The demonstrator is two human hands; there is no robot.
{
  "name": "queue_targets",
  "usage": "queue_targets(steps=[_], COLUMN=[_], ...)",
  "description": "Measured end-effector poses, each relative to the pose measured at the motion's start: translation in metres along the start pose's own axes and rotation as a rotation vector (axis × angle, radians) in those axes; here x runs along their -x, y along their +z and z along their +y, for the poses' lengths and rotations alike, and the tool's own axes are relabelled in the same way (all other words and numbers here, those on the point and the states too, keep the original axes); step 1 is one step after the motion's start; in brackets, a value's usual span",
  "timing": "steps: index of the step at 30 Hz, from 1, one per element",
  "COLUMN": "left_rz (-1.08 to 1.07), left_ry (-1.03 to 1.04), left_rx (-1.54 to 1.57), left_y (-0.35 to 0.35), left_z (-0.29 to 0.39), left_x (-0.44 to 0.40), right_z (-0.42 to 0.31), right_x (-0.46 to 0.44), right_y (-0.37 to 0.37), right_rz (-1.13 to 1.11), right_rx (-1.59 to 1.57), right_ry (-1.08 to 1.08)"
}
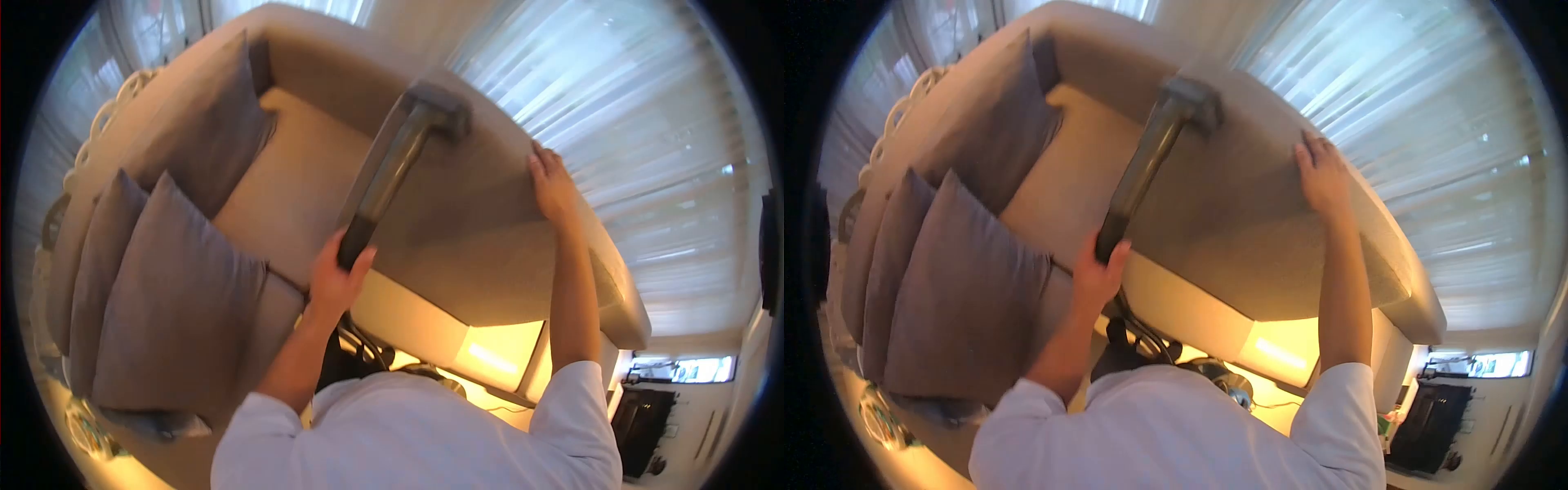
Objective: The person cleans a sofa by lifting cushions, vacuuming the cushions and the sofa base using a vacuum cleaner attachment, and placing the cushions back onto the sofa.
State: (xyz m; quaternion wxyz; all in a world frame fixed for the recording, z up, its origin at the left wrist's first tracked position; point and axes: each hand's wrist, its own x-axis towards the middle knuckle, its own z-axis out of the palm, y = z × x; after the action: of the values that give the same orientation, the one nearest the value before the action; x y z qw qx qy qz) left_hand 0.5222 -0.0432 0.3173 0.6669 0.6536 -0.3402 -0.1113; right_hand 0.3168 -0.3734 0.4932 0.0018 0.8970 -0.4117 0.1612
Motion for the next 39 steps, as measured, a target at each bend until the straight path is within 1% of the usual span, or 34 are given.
queue_targets(steps=[1, 2, 3, 4, 5, 7, 10, 13, 14, 15, 16, 17, 18, 20, 21, 23, 24, 27, 28, 29, 31, 32, 33, 35, 36, 38, 39], left_rz=[-0.018, -0.030, -0.004, 0.015, 0.028, 0.042, -0.006, -0.183, -0.234, -0.346, -0.386, -0.426, -0.420, -0.239, -0.256, -0.127, -0.137, -0.260, -0.304, -0.309, -0.227, -0.196, -0.208, -0.210, -0.210, -0.402, -0.404], left_ry=[-0.037, -0.077, -0.026, 0.031, -0.005, 0.093, -0.166, -0.484, -0.577, -0.744, -0.773, -0.796, -0.804, -0.715, -0.714, -0.627, -0.621, -0.794, -0.850, -0.840, -0.840, -0.781, -0.783, -0.589, -0.599, -0.695, -0.693], left_rx=[-0.010, -0.023, -0.083, -0.145, -0.158, -0.255, -0.335, -0.542, -0.611, -0.560, -0.593, -0.627, -0.626, -0.481, -0.482, -0.495, -0.493, -0.392, -0.455, -0.456, -0.458, -0.368, -0.369, -0.157, -0.157, -0.119, -0.126], left_y=[0.005, 0.012, 0.024, 0.032, 0.036, 0.052, 0.044, 0.011, -0.003, -0.024, -0.035, -0.043, -0.041, -0.034, -0.027, -0.015, -0.015, -0.040, -0.049, -0.056, -0.066, -0.071, -0.075, -0.077, -0.073, -0.068, -0.067], left_z=[0.014, 0.019, 0.007, -0.011, -0.036, -0.091, -0.185, -0.289, -0.310, -0.297, -0.310, -0.308, -0.303, -0.285, -0.284, -0.285, -0.293, -0.312, -0.311, -0.301, -0.281, -0.274, -0.263, -0.248, -0.261, -0.297, -0.303], left_x=[-0.014, -0.026, -0.031, -0.030, -0.021, 0.004, 0.072, 0.162, 0.186, 0.187, 0.199, 0.199, 0.200, 0.192, 0.188, 0.178, 0.177, 0.165, 0.161, 0.154, 0.143, 0.140, 0.128, 0.106, 0.095, 0.076, 0.076], right_z=[0.004, 0.009, 0.012, 0.014, 0.015, 0.015, 0.016, 0.023, 0.018, 0.017, 0.029, 0.031, 0.034, 0.040, 0.038, 0.031, 0.029, 0.026, 0.024, 0.023, 0.026, 0.027, 0.027, 0.025, 0.021, 0.021, 0.026], right_x=[0.004, 0.003, -0.001, -0.003, -0.003, -0.004, -0.014, -0.022, -0.022, -0.022, -0.025, -0.023, -0.022, -0.016, -0.015, -0.012, -0.014, -0.017, -0.017, -0.016, -0.011, -0.009, -0.009, -0.006, -0.006, -0.002, -0.005], right_y=[0.005, 0.005, 0.007, 0.008, 0.009, 0.011, 0.015, 0.022, 0.021, 0.022, 0.027, 0.027, 0.026, 0.021, 0.022, 0.018, 0.018, 0.016, 0.016, 0.015, 0.014, 0.015, 0.016, 0.013, 0.012, 0.016, 0.017], right_rz=[-0.049, -0.048, -0.046, -0.070, -0.087, -0.109, -0.105, -0.109, -0.108, -0.110, -0.110, -0.118, -0.120, -0.117, -0.119, -0.130, -0.134, -0.141, -0.145, -0.139, -0.136, -0.139, -0.123, -0.122, -0.118, -0.121, -0.119], right_rx=[-0.003, -0.019, -0.039, -0.046, -0.049, -0.050, -0.061, -0.090, -0.114, -0.136, -0.144, -0.144, -0.180, -0.214, -0.194, -0.126, -0.101, -0.038, -0.031, -0.038, -0.059, -0.055, -0.078, -0.094, -0.096, -0.105, -0.104], right_ry=[-0.015, -0.014, -0.014, 0.009, 0.033, 0.022, 0.033, 0.048, 0.068, 0.088, 0.058, 0.051, 0.098, 0.158, 0.140, 0.089, 0.067, 0.038, 0.035, 0.036, 0.038, 0.051, 0.049, 0.051, 0.043, 0.041, 0.044])
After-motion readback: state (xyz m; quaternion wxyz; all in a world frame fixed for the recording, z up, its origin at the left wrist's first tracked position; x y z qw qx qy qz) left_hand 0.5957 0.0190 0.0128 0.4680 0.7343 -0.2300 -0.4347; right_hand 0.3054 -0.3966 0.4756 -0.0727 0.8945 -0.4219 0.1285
